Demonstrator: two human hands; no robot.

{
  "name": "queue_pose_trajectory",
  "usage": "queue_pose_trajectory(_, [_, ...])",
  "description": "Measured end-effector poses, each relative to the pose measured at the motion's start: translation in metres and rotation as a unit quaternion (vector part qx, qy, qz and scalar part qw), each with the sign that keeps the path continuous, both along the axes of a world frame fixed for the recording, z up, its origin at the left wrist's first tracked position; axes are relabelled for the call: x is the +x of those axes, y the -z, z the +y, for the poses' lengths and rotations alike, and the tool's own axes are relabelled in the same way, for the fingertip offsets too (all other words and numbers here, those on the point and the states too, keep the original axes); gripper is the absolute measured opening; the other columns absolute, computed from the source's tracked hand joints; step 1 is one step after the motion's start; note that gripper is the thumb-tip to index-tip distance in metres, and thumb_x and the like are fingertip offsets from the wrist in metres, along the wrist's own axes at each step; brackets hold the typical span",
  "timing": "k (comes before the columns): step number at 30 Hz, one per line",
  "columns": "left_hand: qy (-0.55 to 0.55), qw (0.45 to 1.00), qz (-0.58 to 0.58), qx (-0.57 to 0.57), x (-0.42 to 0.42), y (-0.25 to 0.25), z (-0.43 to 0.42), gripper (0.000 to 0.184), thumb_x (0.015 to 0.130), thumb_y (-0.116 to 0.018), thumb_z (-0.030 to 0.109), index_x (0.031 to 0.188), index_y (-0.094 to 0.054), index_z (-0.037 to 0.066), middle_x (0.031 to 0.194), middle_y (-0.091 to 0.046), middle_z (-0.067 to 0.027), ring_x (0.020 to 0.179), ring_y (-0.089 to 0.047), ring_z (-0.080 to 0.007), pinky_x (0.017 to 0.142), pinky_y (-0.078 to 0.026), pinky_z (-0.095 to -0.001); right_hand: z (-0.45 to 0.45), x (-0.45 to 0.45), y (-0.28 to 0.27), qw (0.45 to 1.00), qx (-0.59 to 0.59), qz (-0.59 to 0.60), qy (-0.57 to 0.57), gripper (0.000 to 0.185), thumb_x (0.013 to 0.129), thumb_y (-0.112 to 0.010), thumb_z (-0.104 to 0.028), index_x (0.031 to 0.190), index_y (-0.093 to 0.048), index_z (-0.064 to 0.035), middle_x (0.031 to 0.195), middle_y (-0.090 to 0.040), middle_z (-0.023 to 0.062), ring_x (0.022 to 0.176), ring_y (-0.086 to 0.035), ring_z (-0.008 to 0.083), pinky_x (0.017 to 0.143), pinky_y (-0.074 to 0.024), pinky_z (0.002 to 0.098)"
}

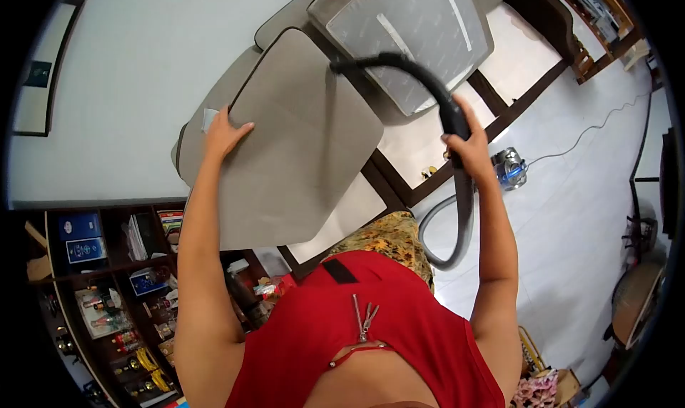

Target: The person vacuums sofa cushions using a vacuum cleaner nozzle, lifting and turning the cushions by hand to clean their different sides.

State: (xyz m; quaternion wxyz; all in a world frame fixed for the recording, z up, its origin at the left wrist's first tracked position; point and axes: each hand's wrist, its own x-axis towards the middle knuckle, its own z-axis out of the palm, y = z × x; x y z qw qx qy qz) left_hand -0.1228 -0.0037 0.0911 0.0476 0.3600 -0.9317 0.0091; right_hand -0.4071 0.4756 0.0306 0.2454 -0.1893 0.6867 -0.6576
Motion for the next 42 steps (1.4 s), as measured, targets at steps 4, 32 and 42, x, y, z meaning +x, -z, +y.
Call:
queue_pose_trajectory(4, [-0.017, 0.992, -0.004, 0.122, -0.062, 0.005, -0.023, 0.112, 0.064, -0.082, 0.06, 0.143, -0.039, -0.007, 0.139, -0.05, -0.027, 0.131, -0.048, -0.0381, 0.108, -0.04, -0.0426, -0.021, -0.015, -0.029, 0.995, -0.09, -0.035, 0.035, 0.079, 0.073, -0.067, -0.009, 0.147, -0.043, -0.0142, 0.082, -0.057, 0.0049, 0.061, -0.056, 0.012, 0.056, -0.0472, 0.0265])
queue_pose_trajectory(32, [0.238, 0.971, 0.015, 0.014, -0.075, -0.064, 0.159, 0.026, 0.09, -0.065, 0.027, 0.092, -0.06, 0.002, 0.09, -0.067, -0.0184, 0.085, -0.065, -0.0389, 0.071, -0.049, -0.0477, 0.082, 0.088, -0.028, 0.994, -0.002, -0.072, 0.077, 0.082, 0.07, -0.067, -0.006, 0.148, -0.043, -0.017, 0.092, -0.058, 0.0061, 0.064, -0.057, 0.0118, 0.058, -0.0484, 0.0262])
queue_pose_trajectory(42, [0.171, 0.977, 0.099, 0.076, -0.084, 0.008, 0.266, 0.06, 0.09, -0.063, 0.043, 0.13, -0.047, 0.002, 0.123, -0.057, -0.0214, 0.109, -0.058, -0.0388, 0.092, -0.046, -0.0476, 0.056, 0.088, -0.001, 0.994, 0.016, 0.006, 0.107, 0.081, 0.068, -0.071, -0.016, 0.145, -0.045, -0.0205, 0.094, -0.059, 0.007, 0.07, -0.058, 0.0154, 0.067, -0.0495, 0.0293])
